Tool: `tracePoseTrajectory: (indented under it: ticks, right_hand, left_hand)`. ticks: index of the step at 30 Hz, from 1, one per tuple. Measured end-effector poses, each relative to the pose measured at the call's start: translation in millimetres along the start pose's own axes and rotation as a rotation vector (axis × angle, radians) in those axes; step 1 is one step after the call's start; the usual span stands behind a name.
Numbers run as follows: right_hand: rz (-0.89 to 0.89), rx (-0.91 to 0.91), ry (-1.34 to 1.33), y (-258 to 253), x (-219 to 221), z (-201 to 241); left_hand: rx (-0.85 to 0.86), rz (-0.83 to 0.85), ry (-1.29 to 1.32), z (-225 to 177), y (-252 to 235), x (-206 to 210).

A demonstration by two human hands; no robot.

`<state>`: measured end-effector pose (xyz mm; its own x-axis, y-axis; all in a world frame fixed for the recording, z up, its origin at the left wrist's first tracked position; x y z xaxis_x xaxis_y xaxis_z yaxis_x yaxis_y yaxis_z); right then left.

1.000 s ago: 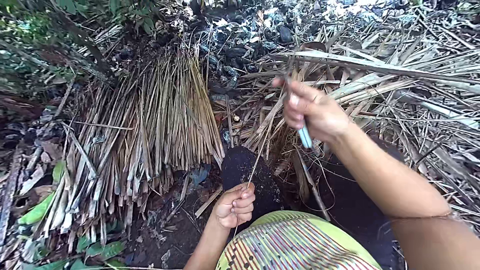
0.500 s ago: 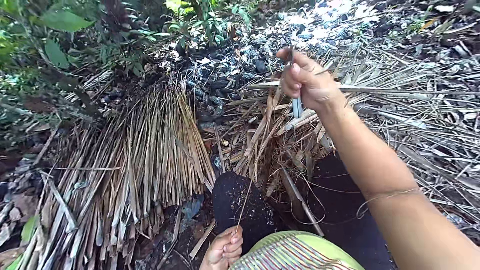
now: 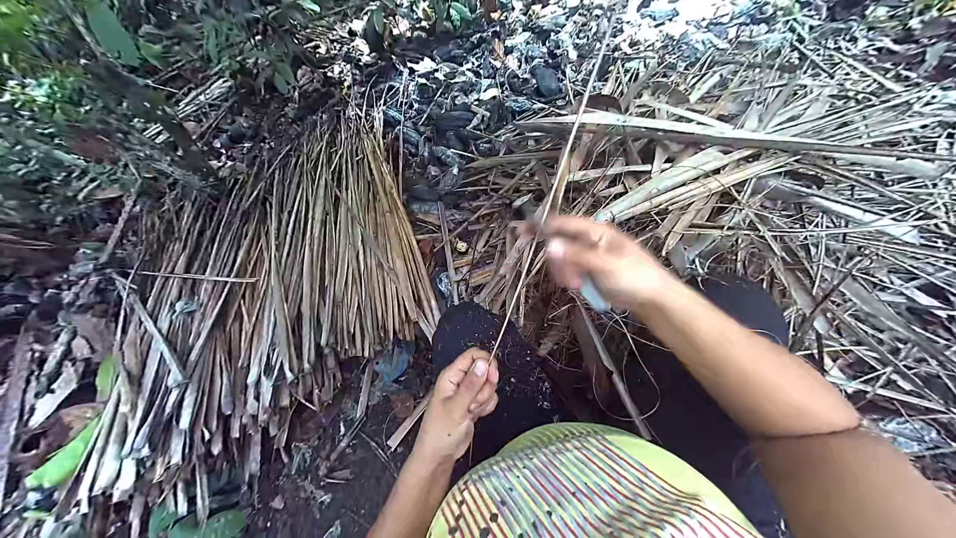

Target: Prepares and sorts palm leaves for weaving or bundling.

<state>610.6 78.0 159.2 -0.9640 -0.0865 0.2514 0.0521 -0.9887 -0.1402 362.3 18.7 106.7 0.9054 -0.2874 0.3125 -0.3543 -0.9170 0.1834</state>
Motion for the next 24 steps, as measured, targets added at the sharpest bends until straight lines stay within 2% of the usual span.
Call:
tracePoseTrajectory:
  ticks: [2, 4, 6, 8, 9, 10, 14, 16, 17, 19, 22, 23, 24]
  right_hand:
    - [-0.144, -0.127, -0.110, -20, -21, 13]
    - [-0.151, -0.128, -0.114, -16, -18, 13]
    - [0.002, 0.020, -0.018, 9, 6, -7]
    - [0.277, 0.207, 0.038, 36, 34, -37]
    - [0.379, 0.250, 0.041, 42, 41, -45]
    - [0.401, 0.242, 0.029, 41, 40, -46]
    - [0.121, -0.076, -0.102, -6, -13, -2]
    - [0.037, -0.199, -0.190, -19, -25, 11]
    - [0.037, -0.189, -0.194, -16, -21, 10]
    - [0.128, -0.050, -0.094, 4, 2, -9]
    - [0.461, 0.201, 0.028, 42, 39, -51]
    - [0.498, 0.221, 0.038, 43, 41, -51]
    - [0.454, 0.201, 0.047, 37, 35, -44]
  left_hand:
    - [-0.070, 0.005, 0.048, 2, 4, -3]
    - [-0.111, -0.011, 0.076, 4, 4, -5]
    - [-0.113, -0.046, 0.087, 3, 1, -5]
    - [-0.098, -0.066, 0.092, 0, -2, -2]
    - [-0.103, -0.051, 0.115, -2, -3, -2]
    - [-0.130, -0.012, 0.144, -3, -3, -4]
    - [-0.368, 0.224, 0.326, 6, 2, -22]
    - [-0.421, 0.280, 0.404, 12, 3, -25]
    - [-0.434, 0.293, 0.434, 14, 2, -25]
    - [-0.449, 0.311, 0.489, 17, 1, -24]
    - [-0.449, 0.331, 0.555, 13, -3, -22]
    - [-0.461, 0.335, 0.571, 13, -4, -23]
    - [-0.477, 0.342, 0.577, 14, -2, -26]
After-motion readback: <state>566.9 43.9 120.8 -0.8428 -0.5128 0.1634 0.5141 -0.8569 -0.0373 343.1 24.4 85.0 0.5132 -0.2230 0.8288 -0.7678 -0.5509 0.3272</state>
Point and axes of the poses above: each hand's wrist, its own y-axis away from the middle knuckle, its own x-axis out of the palm, z = x × y, the point moved 2 cm from there along -y, towards the middle knuckle, and after that the axes turned 10 degrees about -z, right-handed, at the moved point
